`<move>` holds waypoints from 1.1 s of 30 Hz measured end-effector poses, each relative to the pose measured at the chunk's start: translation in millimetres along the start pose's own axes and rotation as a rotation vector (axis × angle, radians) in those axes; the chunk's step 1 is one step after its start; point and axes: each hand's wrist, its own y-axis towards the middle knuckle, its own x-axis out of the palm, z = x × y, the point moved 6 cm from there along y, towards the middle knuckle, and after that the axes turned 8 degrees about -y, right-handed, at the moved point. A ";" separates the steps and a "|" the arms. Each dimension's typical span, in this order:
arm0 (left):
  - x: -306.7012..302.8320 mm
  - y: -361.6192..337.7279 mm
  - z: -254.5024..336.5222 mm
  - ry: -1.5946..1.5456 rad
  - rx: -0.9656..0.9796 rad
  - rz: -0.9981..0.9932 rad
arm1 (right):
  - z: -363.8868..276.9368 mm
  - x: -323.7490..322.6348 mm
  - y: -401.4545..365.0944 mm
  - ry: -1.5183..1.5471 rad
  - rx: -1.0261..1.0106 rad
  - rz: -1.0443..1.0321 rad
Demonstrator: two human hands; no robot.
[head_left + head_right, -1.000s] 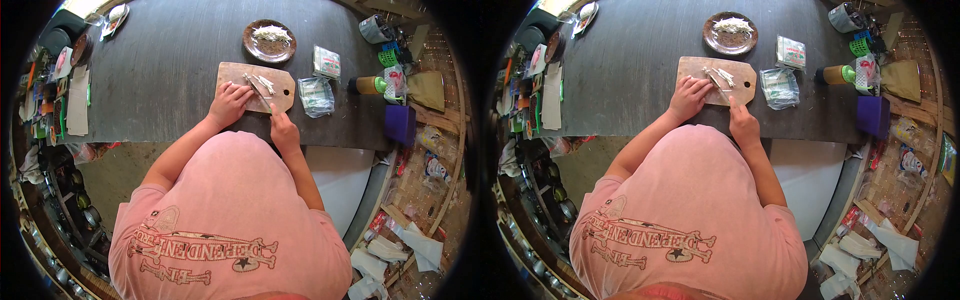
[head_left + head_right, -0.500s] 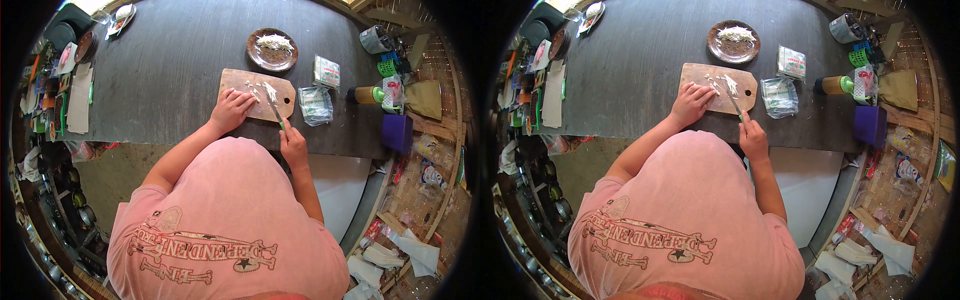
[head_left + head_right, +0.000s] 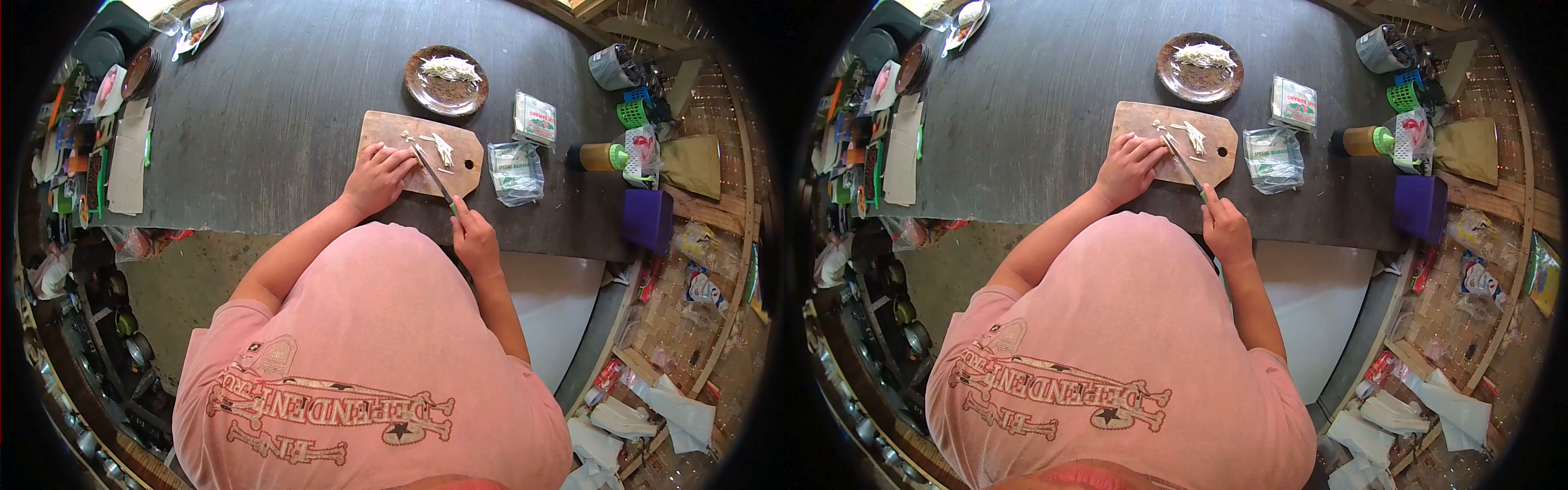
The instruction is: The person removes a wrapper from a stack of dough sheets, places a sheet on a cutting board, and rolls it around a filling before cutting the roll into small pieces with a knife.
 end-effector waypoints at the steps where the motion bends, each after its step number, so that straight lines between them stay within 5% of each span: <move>1: 0.2 0.0 -0.5 -0.003 -0.001 -0.002 | -0.4 0.3 0.1 0.000 -0.001 -0.001; 33: 0.6 0.4 -1.0 0.020 0.005 -0.002 | -26.8 -25.7 9.2 -0.293 0.044 -0.141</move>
